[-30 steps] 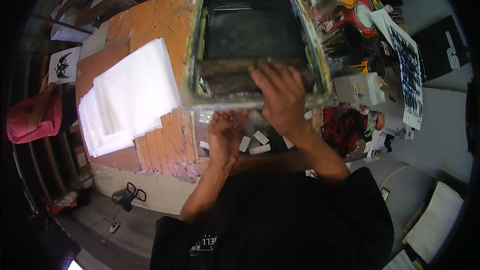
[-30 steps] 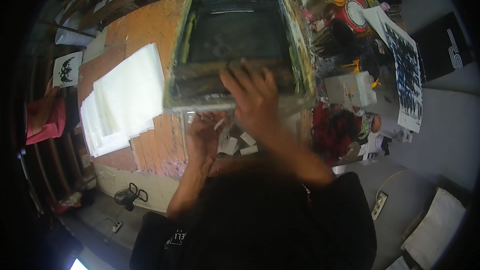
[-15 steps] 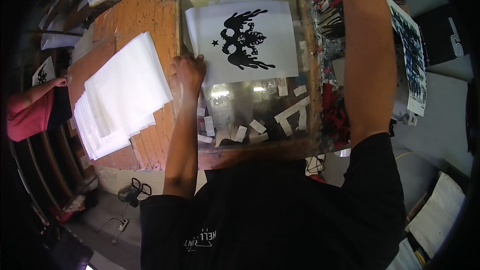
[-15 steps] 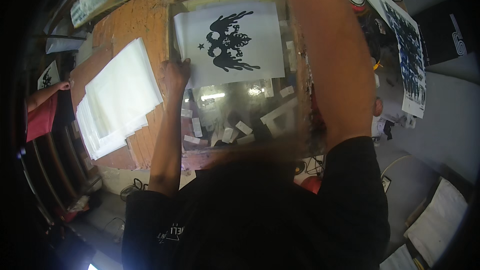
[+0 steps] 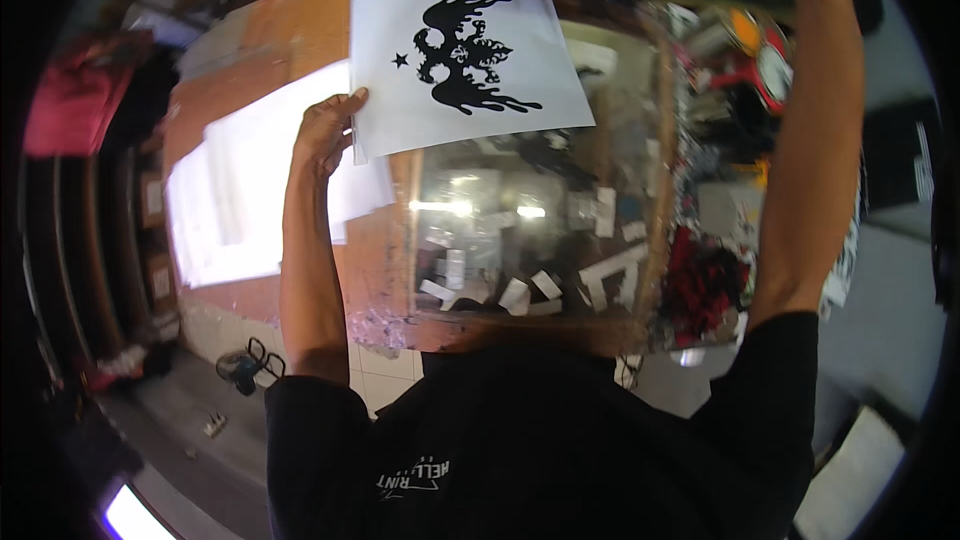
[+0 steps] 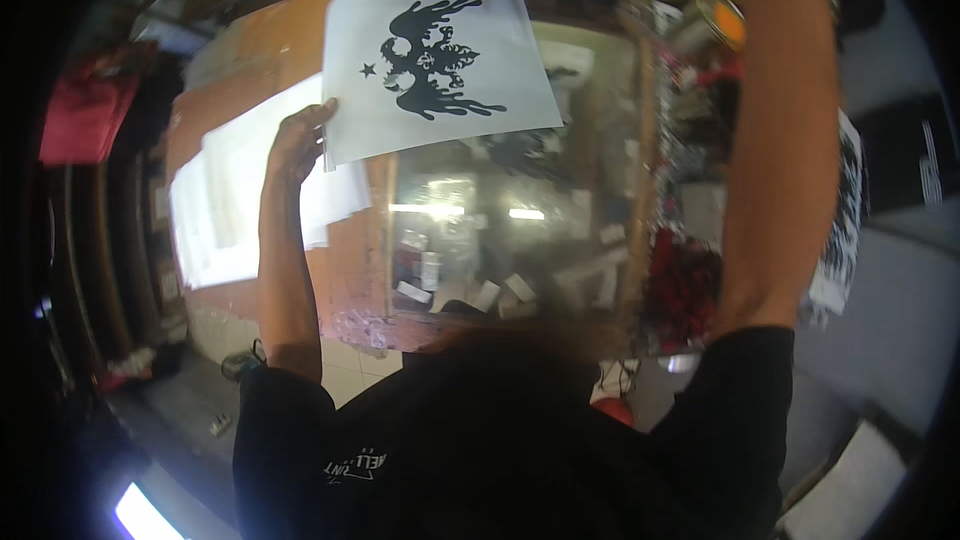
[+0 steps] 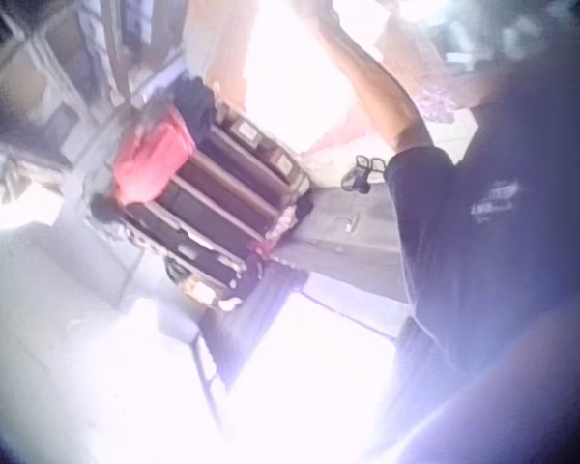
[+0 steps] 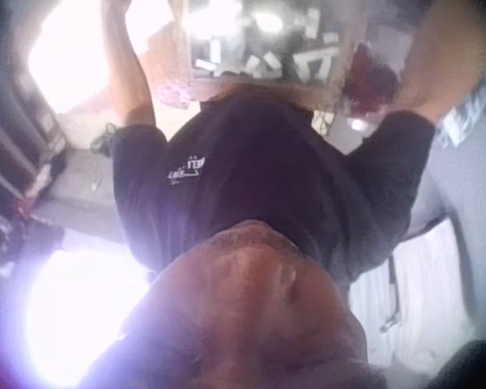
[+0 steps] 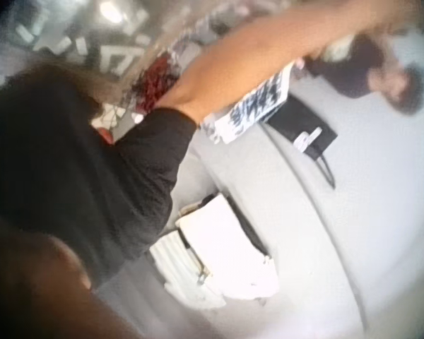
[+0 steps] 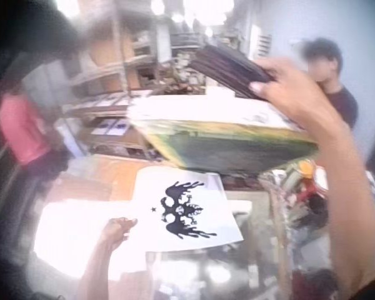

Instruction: The person pulls a sheet of paper from a stack, aligns it on a glass table, lowers a screen frame, applies ink across the mesh using a squeegee, lifts the frame, and places the printed sheet onto another stack.

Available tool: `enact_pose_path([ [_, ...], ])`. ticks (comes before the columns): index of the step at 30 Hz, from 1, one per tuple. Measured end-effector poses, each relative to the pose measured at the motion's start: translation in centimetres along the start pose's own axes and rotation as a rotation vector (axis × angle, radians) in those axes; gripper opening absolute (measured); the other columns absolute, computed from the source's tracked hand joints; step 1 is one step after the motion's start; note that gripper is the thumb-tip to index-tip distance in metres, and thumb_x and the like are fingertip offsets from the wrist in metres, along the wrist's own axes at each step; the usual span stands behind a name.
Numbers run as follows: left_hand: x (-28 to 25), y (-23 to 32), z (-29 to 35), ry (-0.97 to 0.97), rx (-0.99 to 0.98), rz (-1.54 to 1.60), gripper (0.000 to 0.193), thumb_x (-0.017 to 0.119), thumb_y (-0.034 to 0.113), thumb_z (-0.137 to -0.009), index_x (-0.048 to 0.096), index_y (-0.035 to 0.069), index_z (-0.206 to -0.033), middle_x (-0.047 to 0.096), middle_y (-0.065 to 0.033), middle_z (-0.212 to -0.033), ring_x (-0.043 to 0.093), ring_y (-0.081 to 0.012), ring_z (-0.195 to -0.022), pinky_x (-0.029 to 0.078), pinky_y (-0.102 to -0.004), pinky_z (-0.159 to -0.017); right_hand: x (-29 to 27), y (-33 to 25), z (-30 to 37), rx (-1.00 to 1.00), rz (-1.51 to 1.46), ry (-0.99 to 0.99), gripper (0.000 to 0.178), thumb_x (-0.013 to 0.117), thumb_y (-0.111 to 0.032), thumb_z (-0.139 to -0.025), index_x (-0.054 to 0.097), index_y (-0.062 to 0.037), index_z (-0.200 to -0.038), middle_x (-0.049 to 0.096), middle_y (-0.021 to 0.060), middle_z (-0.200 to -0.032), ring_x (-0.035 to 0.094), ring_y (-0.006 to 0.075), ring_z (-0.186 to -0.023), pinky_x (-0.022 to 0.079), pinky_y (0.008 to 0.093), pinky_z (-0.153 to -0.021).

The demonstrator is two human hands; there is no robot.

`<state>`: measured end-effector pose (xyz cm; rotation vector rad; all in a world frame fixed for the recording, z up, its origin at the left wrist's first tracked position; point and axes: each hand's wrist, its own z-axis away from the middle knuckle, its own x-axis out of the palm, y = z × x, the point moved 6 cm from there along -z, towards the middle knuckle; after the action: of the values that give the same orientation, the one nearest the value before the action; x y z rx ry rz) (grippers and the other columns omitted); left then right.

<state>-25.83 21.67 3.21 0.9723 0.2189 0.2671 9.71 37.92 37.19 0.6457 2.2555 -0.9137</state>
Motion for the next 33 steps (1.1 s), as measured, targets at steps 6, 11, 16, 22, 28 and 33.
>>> enact_pose_path([
  [6, -21.9, -4.4, -4.9, 0.458, 0.062, -0.156, 0.029, 0.085, 0.029, -0.084, 0.069, 0.006, -0.089, 0.066, -0.0012, -0.078, 0.059, -0.0147, -0.070, 0.052, -0.0332, -0.070, -1.6, 9.5, -1.6, 0.137, -0.004, -0.054, 0.052, 0.067, -0.023, -0.096, 0.055, -0.0072, -0.145, 0.063, 0.0119, -0.137, 0.058, 0.0228, -0.127, 0.041, 0.0347, -0.110],
  [11, -33.1, -3.7, 0.1, 1.102, 0.335, -0.811, 0.041, 0.081, 0.030, -0.083, 0.069, 0.001, -0.110, 0.069, -0.0136, -0.098, 0.066, -0.0340, -0.095, 0.053, -0.0440, -0.088, 0.2, 7.7, -1.2, 0.052, 0.040, 0.019, 0.056, 0.068, -0.024, -0.095, 0.053, -0.0033, -0.145, 0.069, 0.0171, -0.122, 0.067, 0.0187, -0.105, 0.048, 0.0300, -0.096],
  [16, -20.8, -4.0, 4.5, 1.001, 0.669, -0.808, 0.036, 0.075, 0.024, -0.088, 0.063, 0.004, -0.116, 0.065, -0.0146, -0.111, 0.061, -0.0313, -0.098, 0.049, -0.0441, -0.087, -0.8, 8.9, -0.6, 0.070, 0.035, 0.017, 0.054, 0.068, -0.023, -0.095, 0.055, -0.0049, -0.144, 0.072, 0.0149, -0.115, 0.070, 0.0195, -0.097, 0.052, 0.0326, -0.090],
  [22, 0.1, -14.2, 9.3, 0.687, 0.619, -1.055, 0.053, 0.051, 0.034, -0.103, 0.048, -0.002, -0.142, 0.038, -0.0282, -0.151, 0.031, -0.0451, -0.142, 0.022, -0.0589, -0.117, 0.1, 7.8, 0.0, 0.210, -0.041, -0.134, 0.053, 0.068, -0.024, -0.096, 0.056, -0.0055, -0.144, 0.065, 0.0123, -0.133, 0.064, 0.0170, -0.111, 0.046, 0.0279, -0.099],
  [28, 9.8, -14.3, 11.0, 0.477, 0.477, -1.076, 0.068, 0.048, 0.045, -0.102, 0.040, -0.003, -0.149, 0.027, -0.0302, -0.160, 0.015, -0.0477, -0.151, 0.012, -0.0645, -0.120, -0.4, 4.5, 1.0, -0.049, -0.041, -0.022, 0.039, 0.064, -0.002, -0.087, 0.064, 0.0019, -0.125, 0.068, 0.0088, -0.113, 0.062, 0.0150, -0.104, 0.046, 0.0279, -0.096],
  [33, 10.3, -11.7, 10.8, 0.418, 0.423, -0.892, 0.039, 0.073, 0.037, -0.089, 0.069, 0.009, -0.115, 0.047, -0.0207, -0.143, 0.037, -0.0394, -0.137, 0.028, -0.0602, -0.108, -0.5, 0.8, 2.0, 0.212, -0.153, -0.106, 0.035, 0.061, 0.007, -0.081, 0.070, 0.0004, -0.114, 0.070, 0.0047, -0.090, 0.064, 0.0134, -0.087, 0.049, 0.0303, -0.081],
])
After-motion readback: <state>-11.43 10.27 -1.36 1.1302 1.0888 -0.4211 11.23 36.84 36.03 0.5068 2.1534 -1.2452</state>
